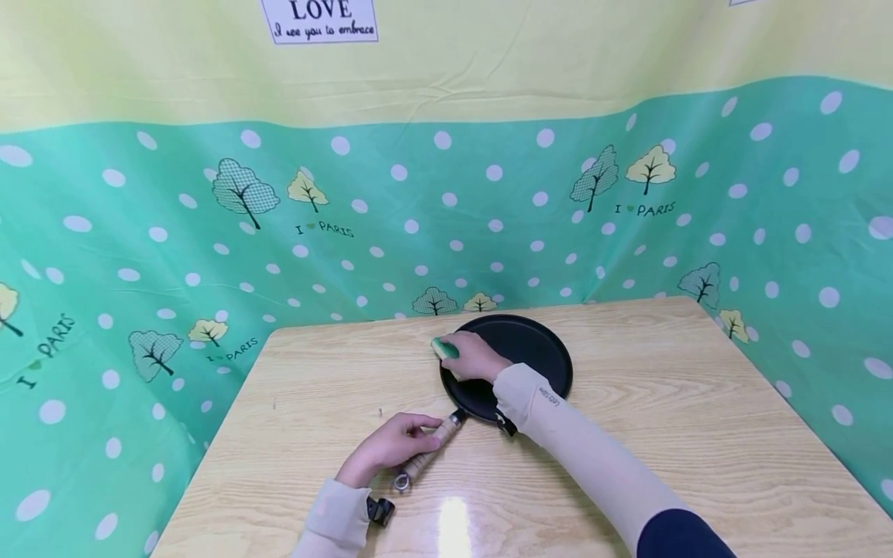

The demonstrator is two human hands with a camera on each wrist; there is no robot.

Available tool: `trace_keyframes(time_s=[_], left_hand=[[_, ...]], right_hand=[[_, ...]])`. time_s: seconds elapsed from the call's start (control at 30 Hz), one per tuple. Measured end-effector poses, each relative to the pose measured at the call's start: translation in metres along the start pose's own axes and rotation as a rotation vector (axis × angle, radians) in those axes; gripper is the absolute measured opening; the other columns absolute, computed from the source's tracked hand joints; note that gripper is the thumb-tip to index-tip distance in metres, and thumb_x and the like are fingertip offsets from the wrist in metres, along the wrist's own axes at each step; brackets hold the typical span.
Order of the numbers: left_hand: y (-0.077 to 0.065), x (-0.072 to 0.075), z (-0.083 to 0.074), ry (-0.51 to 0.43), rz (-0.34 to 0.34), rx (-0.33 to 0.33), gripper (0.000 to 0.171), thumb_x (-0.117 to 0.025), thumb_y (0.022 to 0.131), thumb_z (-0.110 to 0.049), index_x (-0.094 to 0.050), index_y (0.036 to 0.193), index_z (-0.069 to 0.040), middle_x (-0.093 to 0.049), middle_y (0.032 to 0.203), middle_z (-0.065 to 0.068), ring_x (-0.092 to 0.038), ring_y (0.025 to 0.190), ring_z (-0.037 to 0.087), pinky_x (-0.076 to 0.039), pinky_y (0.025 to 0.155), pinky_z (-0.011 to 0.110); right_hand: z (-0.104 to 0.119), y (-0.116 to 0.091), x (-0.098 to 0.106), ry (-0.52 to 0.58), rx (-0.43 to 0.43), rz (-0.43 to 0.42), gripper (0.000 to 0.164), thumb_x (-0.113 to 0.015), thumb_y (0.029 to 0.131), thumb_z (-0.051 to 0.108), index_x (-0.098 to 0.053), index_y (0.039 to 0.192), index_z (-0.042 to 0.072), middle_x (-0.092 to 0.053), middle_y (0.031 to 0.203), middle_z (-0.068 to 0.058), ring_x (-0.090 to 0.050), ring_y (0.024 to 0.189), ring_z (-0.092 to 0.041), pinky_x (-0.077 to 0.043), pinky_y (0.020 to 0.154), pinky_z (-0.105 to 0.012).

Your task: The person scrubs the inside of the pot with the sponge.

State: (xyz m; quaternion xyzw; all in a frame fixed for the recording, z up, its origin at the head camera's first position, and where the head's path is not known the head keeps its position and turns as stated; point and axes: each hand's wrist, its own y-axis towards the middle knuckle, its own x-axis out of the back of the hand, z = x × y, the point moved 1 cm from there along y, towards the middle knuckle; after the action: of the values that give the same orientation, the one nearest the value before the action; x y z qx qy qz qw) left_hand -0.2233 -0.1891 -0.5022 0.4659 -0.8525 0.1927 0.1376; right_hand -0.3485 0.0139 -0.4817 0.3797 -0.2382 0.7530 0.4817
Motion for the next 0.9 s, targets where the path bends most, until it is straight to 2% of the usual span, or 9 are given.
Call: trace_keyframes(time_s=[0.33,0.53,0.67,0.9], left_hand=[[-0.002,-0.002,-0.001,-0.027,0.001,-0.01,0.042,-0.07,0.102,-0.013,-0.064,0.138,0.008,-0.06,0.082,0.003,-0.048,0.061,0.013,-0.039,0.05,0.024],[-0.001,-0.001,-0.001,-0.021,-0.004,-0.015,0.042,-0.071,0.101,-0.013,-0.064,0.137,0.008,-0.06,0.084,0.004,-0.05,0.067,0.014,-0.04,0.055,0.023],[0.0,0.0,-0.001,-0.012,-0.008,-0.015,0.042,-0.071,0.101,-0.013,-0.065,0.137,0.008,-0.06,0.084,0.004,-0.05,0.068,0.014,-0.041,0.056,0.023],[0.001,0.0,-0.001,-0.016,-0.009,-0.013,0.041,-0.072,0.1,-0.012,-0.066,0.135,0.008,-0.06,0.084,0.004,-0.052,0.072,0.015,-0.043,0.061,0.024]], right_hand=[[-0.008,0.002,0.007,-0.068,0.024,0.023,0.054,-0.071,0.102,0.019,-0.056,0.153,0.008,-0.06,0.145,-0.013,-0.058,0.122,-0.027,-0.047,0.106,-0.045],[-0.013,0.006,0.012,-0.128,0.075,0.047,0.053,-0.073,0.102,0.017,-0.057,0.152,0.007,-0.06,0.147,-0.012,-0.059,0.124,-0.026,-0.048,0.104,-0.043],[-0.016,0.007,0.017,-0.172,0.119,0.072,0.052,-0.073,0.102,0.016,-0.058,0.151,0.01,-0.058,0.15,-0.012,-0.057,0.131,-0.027,-0.048,0.106,-0.044],[-0.021,0.006,0.021,-0.277,0.191,0.067,0.05,-0.073,0.101,0.013,-0.061,0.15,0.016,-0.053,0.156,-0.011,-0.045,0.147,-0.033,-0.039,0.118,-0.049]])
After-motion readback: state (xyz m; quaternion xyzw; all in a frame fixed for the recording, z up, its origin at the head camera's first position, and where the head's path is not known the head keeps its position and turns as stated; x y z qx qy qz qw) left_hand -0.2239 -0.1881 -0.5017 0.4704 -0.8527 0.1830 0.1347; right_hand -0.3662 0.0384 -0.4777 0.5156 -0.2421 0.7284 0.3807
